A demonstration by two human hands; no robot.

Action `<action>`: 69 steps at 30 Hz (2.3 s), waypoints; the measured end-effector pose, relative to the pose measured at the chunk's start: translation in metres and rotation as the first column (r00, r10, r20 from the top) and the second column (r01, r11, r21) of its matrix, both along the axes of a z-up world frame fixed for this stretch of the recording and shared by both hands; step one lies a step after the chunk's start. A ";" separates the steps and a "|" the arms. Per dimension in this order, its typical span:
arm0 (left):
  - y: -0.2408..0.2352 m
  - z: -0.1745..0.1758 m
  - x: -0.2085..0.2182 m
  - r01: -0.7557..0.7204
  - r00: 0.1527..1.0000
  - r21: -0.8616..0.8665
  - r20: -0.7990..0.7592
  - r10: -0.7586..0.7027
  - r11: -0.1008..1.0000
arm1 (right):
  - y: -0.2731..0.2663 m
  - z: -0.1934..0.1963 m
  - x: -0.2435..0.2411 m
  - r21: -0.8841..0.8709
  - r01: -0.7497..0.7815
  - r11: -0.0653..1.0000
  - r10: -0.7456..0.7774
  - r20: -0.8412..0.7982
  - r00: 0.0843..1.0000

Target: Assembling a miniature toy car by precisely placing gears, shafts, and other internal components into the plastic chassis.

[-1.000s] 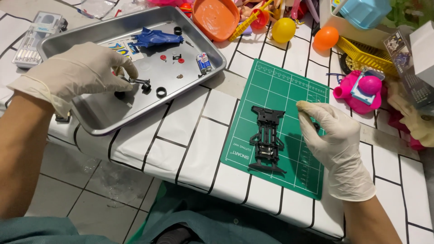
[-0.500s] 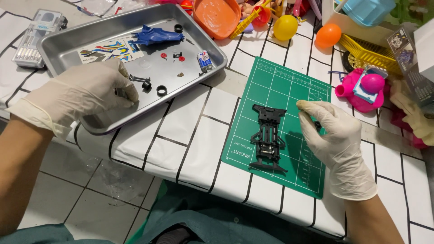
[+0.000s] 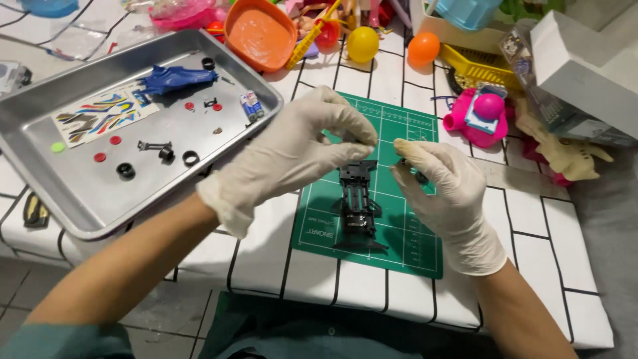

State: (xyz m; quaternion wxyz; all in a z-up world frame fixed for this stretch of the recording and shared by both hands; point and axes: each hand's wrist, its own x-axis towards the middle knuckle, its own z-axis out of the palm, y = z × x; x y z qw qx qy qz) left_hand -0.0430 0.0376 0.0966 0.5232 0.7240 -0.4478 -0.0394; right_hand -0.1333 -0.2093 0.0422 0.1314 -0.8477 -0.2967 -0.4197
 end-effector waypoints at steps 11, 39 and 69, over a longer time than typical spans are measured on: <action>-0.060 -0.065 0.017 0.000 0.914 -0.078 -0.403 -0.032 0.997 | -0.001 -0.011 0.017 0.079 0.017 0.997 -0.023 0.077 0.997; -0.065 -0.075 0.016 -0.045 0.676 -0.332 -0.704 -0.216 0.942 | 0.020 -0.002 0.012 0.540 0.175 0.823 -0.024 -0.276 0.961; -0.067 -0.068 -0.003 -0.142 0.800 -0.341 -0.592 -0.095 0.929 | 0.009 -0.011 0.013 0.810 0.364 0.459 0.311 -0.531 0.789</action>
